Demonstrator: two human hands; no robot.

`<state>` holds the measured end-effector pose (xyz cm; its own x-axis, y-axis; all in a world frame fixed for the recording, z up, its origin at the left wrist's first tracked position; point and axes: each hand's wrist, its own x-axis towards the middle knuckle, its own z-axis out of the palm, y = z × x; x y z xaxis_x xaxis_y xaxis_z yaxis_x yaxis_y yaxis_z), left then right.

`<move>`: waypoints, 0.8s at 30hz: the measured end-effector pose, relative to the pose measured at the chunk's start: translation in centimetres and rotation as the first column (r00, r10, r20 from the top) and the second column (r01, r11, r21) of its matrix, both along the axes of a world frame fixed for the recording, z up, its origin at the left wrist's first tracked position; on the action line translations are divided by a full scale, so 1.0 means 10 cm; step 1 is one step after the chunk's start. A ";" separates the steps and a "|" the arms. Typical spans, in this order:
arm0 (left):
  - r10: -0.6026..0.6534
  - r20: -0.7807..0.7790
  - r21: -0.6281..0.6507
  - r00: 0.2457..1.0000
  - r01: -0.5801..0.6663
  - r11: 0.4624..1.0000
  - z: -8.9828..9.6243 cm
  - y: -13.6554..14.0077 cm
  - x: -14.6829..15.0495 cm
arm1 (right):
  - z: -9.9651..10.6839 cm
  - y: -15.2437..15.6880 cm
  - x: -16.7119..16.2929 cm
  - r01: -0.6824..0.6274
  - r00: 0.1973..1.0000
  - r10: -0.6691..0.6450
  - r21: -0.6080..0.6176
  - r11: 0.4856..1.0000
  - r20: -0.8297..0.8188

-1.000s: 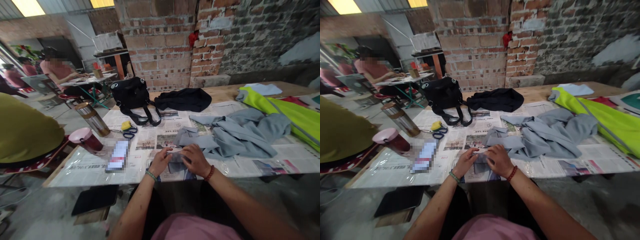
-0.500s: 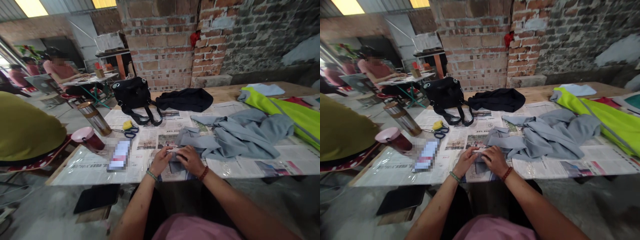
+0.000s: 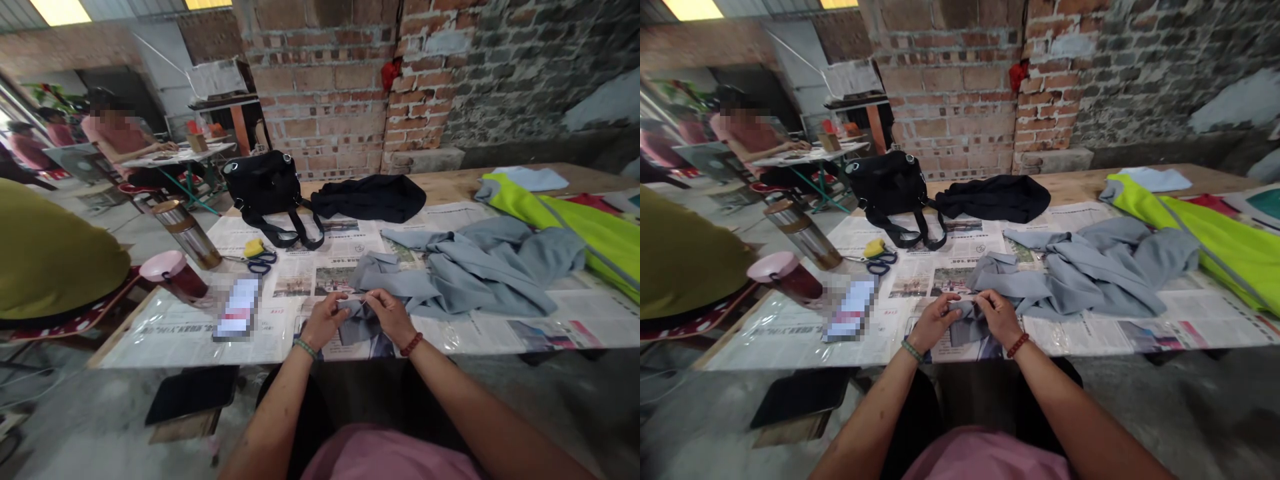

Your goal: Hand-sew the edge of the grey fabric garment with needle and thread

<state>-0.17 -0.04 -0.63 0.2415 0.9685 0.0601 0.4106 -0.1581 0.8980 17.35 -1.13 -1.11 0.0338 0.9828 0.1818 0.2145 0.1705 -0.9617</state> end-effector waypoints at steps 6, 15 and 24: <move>-0.030 -0.042 0.031 0.999 0.032 0.999 -0.01 0.01 -0.02 | 0.05 0.03 0.05 0.098 0.981 -0.100 -0.019 0.995 -0.167; -0.065 -0.021 0.042 0.998 0.066 0.997 0.01 0.02 -0.02 | 0.69 0.12 0.11 -0.341 0.851 0.185 -0.250 0.906 -0.491; -0.042 0.017 0.017 0.999 0.041 0.999 0.07 0.00 -0.02 | 1.26 0.76 0.39 -0.299 0.841 0.194 -0.136 0.944 -0.505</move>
